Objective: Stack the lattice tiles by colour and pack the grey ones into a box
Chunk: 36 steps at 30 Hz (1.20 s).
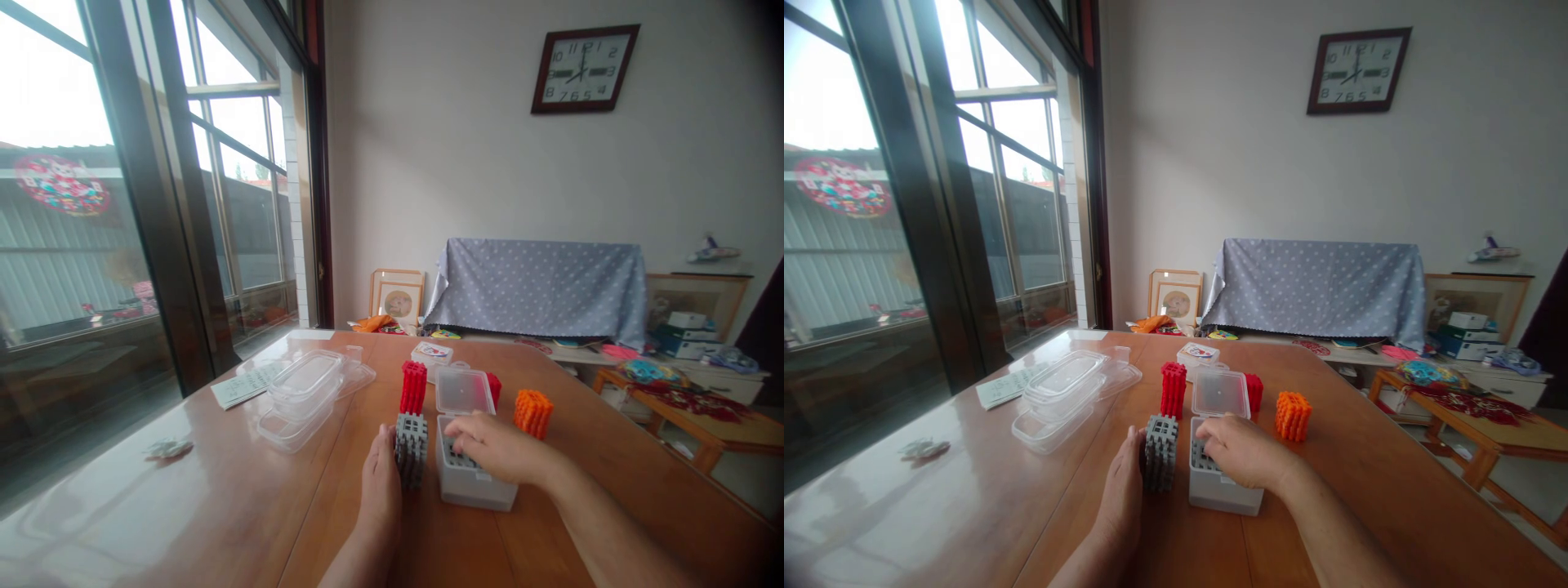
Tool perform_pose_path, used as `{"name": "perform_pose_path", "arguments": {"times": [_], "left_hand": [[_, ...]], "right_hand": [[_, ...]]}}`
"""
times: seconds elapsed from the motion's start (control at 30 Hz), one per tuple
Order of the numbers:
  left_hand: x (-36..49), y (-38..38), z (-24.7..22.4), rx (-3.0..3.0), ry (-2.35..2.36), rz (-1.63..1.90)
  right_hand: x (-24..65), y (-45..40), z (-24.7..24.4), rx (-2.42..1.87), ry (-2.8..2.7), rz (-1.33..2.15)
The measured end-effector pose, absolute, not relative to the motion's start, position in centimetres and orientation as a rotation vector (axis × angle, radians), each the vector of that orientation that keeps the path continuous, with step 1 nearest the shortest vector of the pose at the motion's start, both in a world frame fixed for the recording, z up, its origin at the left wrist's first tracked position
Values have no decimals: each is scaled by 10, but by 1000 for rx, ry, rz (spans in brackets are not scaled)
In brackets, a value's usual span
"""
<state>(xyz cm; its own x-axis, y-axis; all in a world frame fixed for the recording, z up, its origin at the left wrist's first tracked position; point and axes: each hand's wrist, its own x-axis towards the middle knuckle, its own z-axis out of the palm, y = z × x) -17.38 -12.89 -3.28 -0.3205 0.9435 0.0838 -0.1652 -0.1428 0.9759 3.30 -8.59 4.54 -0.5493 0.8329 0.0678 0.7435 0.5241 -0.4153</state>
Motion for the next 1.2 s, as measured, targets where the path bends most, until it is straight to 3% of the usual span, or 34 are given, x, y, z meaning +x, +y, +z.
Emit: {"name": "perform_pose_path", "arguments": {"times": [0.5,0.73,1.2], "left_hand": [[-173,-128,-31,921,1205,1593],[-174,-128,-33,979,1198,1578],[-175,-126,-34,1043,1206,1553]], "right_hand": [[44,-76,35,-1519,-2274,347],[50,-75,41,-1637,-2496,197],[46,-68,37,-1588,-2567,215]]}}
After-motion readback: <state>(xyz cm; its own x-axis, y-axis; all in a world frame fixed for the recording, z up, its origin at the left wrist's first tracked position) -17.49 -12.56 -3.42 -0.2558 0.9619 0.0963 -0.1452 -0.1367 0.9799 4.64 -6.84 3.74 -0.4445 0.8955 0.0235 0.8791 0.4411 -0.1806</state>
